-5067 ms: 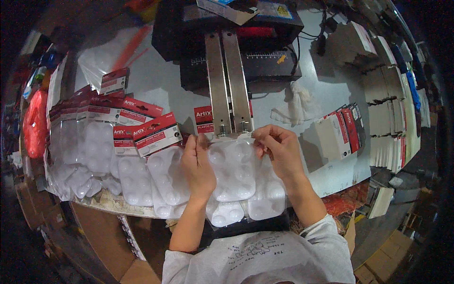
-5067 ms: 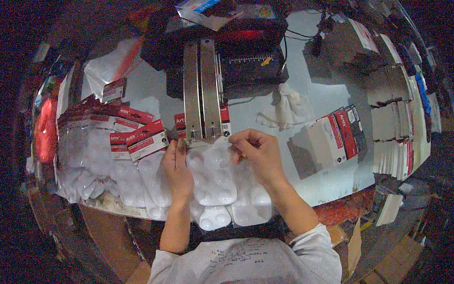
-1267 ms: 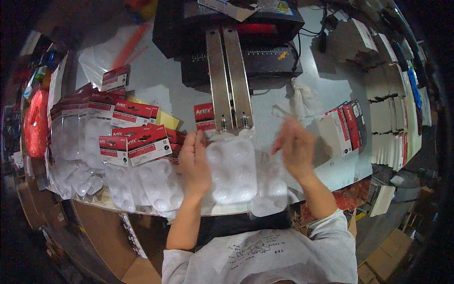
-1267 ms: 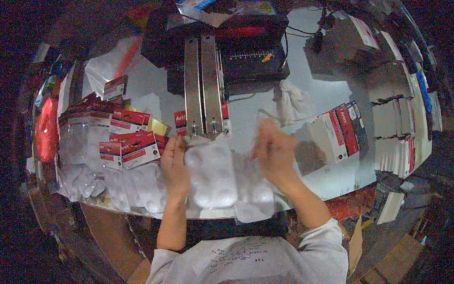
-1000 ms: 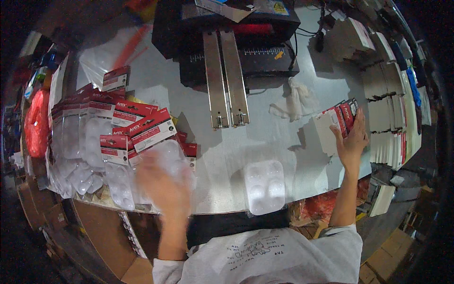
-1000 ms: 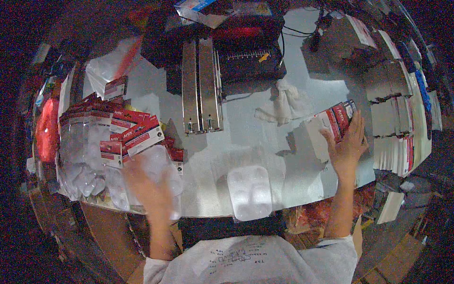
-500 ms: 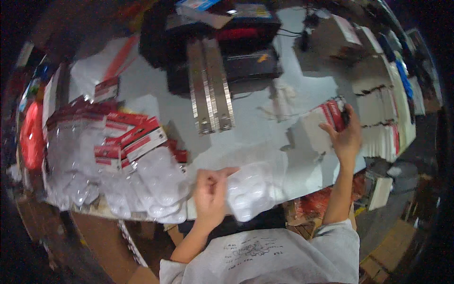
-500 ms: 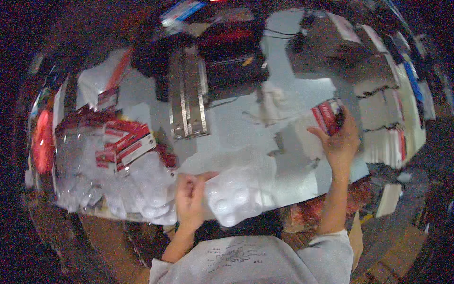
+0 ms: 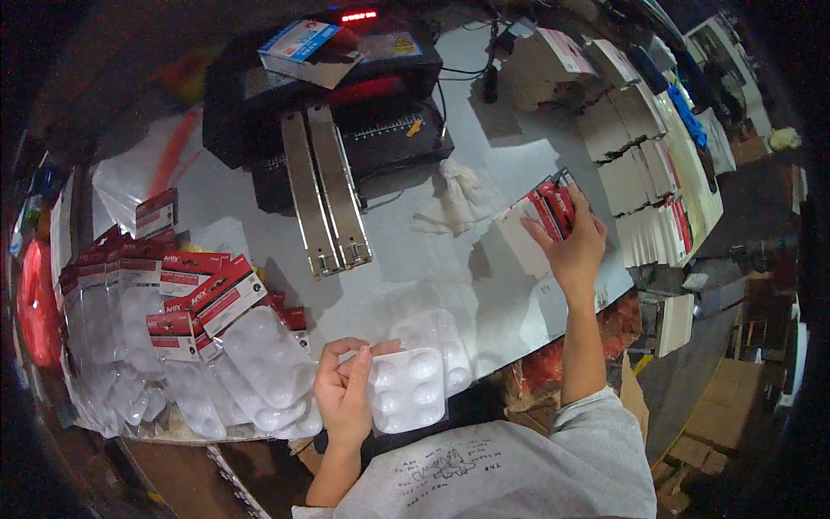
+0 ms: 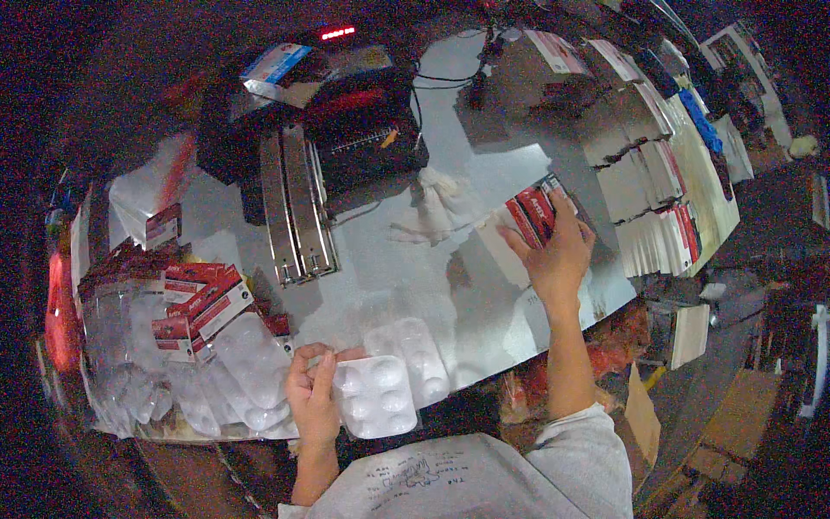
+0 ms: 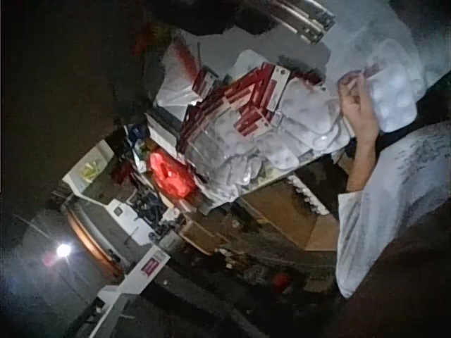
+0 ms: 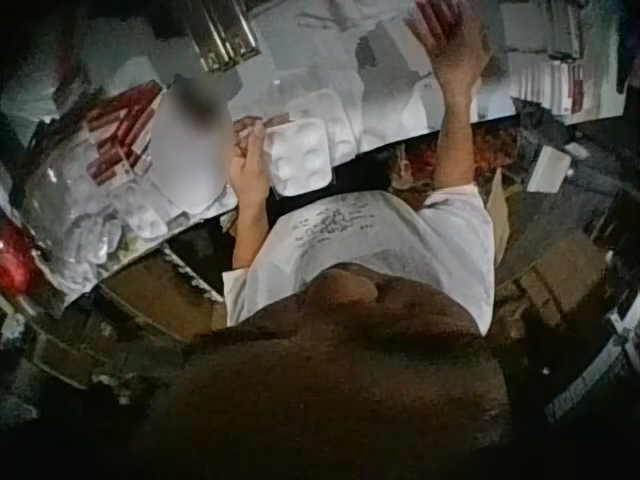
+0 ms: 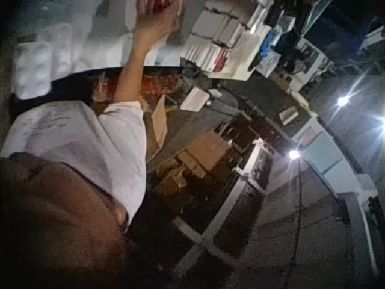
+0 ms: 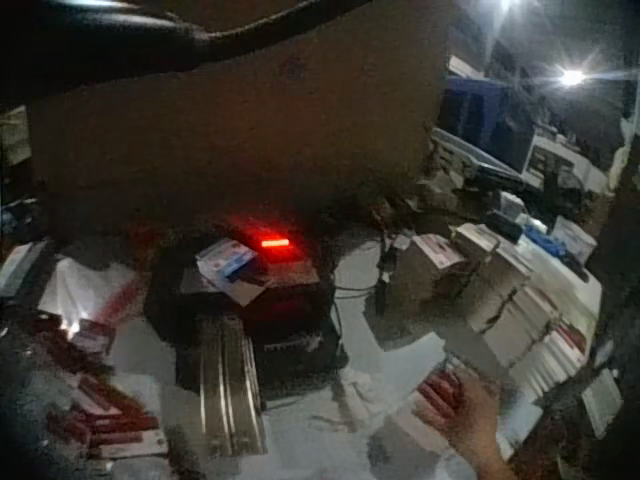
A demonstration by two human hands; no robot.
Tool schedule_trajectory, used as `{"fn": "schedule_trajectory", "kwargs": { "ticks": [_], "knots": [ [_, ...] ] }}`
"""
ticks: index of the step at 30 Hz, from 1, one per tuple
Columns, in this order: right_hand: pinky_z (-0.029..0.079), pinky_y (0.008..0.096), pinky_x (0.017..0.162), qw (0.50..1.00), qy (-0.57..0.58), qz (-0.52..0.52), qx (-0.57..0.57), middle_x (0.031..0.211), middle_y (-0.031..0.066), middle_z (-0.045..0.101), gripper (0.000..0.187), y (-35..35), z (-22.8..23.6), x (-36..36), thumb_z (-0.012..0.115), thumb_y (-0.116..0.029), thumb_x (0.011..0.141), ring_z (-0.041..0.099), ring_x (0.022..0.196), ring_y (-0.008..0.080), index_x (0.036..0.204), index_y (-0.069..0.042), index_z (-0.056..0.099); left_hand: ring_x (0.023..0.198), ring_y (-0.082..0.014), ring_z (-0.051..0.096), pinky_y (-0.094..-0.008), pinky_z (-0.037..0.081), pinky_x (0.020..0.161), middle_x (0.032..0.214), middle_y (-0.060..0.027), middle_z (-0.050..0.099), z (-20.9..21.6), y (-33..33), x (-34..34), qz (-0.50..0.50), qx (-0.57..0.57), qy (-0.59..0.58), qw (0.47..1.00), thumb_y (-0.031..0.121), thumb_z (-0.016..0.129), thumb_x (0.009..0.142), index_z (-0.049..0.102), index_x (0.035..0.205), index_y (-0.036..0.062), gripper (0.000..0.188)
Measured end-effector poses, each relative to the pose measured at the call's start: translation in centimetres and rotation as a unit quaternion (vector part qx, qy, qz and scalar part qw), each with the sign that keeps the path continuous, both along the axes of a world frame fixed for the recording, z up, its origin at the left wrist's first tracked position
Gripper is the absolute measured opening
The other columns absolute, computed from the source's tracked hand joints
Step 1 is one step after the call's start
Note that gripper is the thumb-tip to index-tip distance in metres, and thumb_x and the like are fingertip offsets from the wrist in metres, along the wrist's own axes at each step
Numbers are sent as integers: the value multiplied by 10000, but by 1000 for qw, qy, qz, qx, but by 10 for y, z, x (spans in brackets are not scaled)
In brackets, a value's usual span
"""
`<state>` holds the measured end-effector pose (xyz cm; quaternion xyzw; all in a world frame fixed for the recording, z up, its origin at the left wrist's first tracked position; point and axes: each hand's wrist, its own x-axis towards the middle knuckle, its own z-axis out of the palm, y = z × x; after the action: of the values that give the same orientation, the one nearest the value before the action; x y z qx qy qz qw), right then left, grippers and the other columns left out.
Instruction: The person repeatedly picks up plastic mixing palettes and red Artix labels, inserts the palettes into clear plastic sleeves, and seals them using a heat-sealing machine. The person stacks the finished packages on the table and occasionally retrieves more palettes from a nearby cardboard box.
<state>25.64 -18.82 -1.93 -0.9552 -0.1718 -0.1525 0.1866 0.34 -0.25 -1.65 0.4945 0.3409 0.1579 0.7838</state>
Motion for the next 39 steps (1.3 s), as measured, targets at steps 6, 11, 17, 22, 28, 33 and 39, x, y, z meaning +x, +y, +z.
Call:
{"fn": "schedule_trajectory", "kwargs": {
  "ticks": [6,11,17,22,28,33,39],
  "knots": [
    [488,313,664,969,40,-26,242,840,113,656,453,28,56,-35,803,-225,608,637,724,201,971,-30,615,860,-140,611,-242,457,788,947,-157,653,19,12,-10,-29,20,49,998,84,517,882,576,1059,-65,238],
    [496,278,639,856,258,408,182,837,116,656,395,77,70,-75,765,-188,660,645,691,186,986,-22,616,894,-137,604,-221,452,802,955,-112,660,32,10,-6,-85,3,9,996,75,519,880,610,1023,-53,212],
    [496,304,577,807,287,494,151,780,119,644,334,108,46,-92,734,-224,703,638,647,244,948,-32,611,553,-45,518,-210,399,493,660,-48,628,30,9,-12,-58,207,101,971,142,588,861,624,881,23,126],
    [442,293,437,827,161,524,120,656,45,601,271,106,37,-91,723,-276,711,579,485,186,819,-63,595,465,-77,489,-223,380,445,577,-55,583,23,9,-8,-42,269,113,956,154,603,853,613,837,24,132],
    [383,315,374,817,98,563,79,563,18,522,262,98,31,-81,686,-299,739,507,397,167,706,-88,534,452,-93,492,-228,385,441,563,-57,571,24,11,-4,-55,297,110,947,152,607,849,615,823,21,133],
    [402,278,430,819,188,539,59,570,74,526,232,103,36,-73,626,-267,814,536,449,218,716,-60,595,478,-70,487,-223,372,446,572,-45,571,21,12,-7,-79,311,93,943,127,621,834,615,816,7,121],
    [464,264,446,760,552,254,231,688,78,637,159,94,33,-65,595,-154,838,592,502,146,877,-19,671,539,-28,398,-197,296,465,598,24,518,1,13,-7,98,230,65,966,91,624,826,613,767,-18,125]
  ]
}}
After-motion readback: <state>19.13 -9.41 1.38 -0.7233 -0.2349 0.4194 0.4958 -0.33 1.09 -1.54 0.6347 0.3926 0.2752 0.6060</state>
